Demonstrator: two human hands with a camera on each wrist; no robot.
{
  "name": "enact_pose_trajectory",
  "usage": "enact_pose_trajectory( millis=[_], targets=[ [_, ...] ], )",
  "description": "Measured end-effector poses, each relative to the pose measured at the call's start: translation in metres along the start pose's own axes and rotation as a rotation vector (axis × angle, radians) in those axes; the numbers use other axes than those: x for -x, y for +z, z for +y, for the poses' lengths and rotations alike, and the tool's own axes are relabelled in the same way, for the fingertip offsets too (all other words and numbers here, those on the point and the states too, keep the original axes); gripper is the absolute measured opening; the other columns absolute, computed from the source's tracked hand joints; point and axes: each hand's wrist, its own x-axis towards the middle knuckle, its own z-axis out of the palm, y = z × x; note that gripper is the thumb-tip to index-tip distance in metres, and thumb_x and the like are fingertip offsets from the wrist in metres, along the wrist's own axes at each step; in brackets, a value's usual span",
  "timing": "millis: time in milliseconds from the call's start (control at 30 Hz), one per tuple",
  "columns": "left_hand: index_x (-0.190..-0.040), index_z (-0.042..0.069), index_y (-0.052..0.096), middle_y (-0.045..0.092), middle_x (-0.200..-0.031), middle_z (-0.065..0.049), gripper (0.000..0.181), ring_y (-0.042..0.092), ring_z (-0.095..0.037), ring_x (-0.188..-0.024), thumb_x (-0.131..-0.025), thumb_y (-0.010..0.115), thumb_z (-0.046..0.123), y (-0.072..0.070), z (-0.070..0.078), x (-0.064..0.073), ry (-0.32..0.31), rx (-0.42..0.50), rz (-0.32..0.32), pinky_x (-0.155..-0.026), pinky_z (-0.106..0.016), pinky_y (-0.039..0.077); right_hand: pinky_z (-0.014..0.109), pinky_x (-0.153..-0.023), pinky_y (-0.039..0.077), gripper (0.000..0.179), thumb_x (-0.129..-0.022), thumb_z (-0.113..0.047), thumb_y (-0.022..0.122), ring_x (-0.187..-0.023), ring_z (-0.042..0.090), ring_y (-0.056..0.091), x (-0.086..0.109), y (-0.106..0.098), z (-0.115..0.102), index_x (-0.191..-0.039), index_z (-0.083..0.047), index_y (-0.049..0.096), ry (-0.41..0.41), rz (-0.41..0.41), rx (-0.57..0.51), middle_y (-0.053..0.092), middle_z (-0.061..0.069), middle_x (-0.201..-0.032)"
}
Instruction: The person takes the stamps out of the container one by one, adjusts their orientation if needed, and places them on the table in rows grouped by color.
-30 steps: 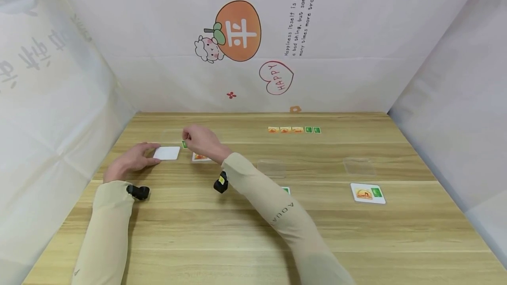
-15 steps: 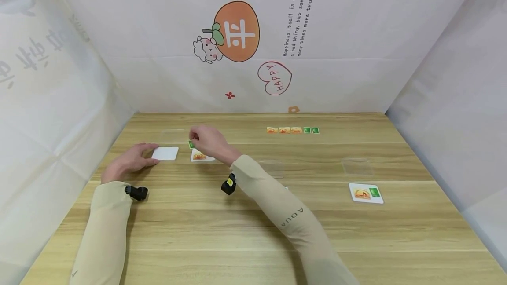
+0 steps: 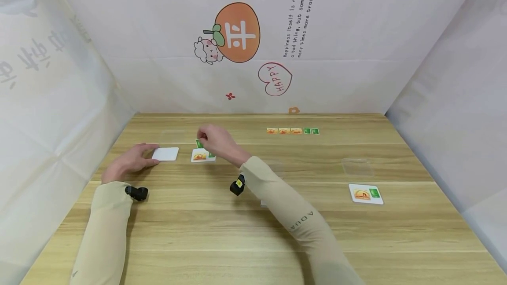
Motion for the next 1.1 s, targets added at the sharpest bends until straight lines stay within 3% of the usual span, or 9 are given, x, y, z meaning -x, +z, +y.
enact_pose_trajectory(
  millis=[633, 1100],
  targets=[
    [-0.147, 0.001, 0.041, 0.036, -0.148, -0.036, 0.061, 0.029, -0.054, -0.138, -0.095, 0.063, 0.025, 0.0, -0.002, 0.003, -0.019, 0.011, 0.013, -0.111, -0.066, 0.026, 0.027, -0.073, 0.05, 0.013, -0.099, -0.012, 0.056, -0.081, 0.015, 0.058, 0.01, -0.015, 0.015, -0.098, -0.01, 0.068, -0.011, 0.046, 0.01, 0.068, 0.002, -0.093],
    [-0.147, 0.001, 0.04, 0.036, -0.148, -0.034, 0.062, 0.031, -0.053, -0.137, -0.096, 0.062, 0.027, 0.001, -0.002, 0.001, 0.003, -0.009, 0.006, -0.111, -0.065, 0.027, 0.029, -0.072, 0.05, 0.012, -0.098, -0.01, 0.057, -0.079, 0.016, 0.058, 0.022, -0.027, 0.03, -0.094, -0.009, 0.068, -0.024, 0.083, 0.017, 0.068, 0.003, -0.091]
  ],
)
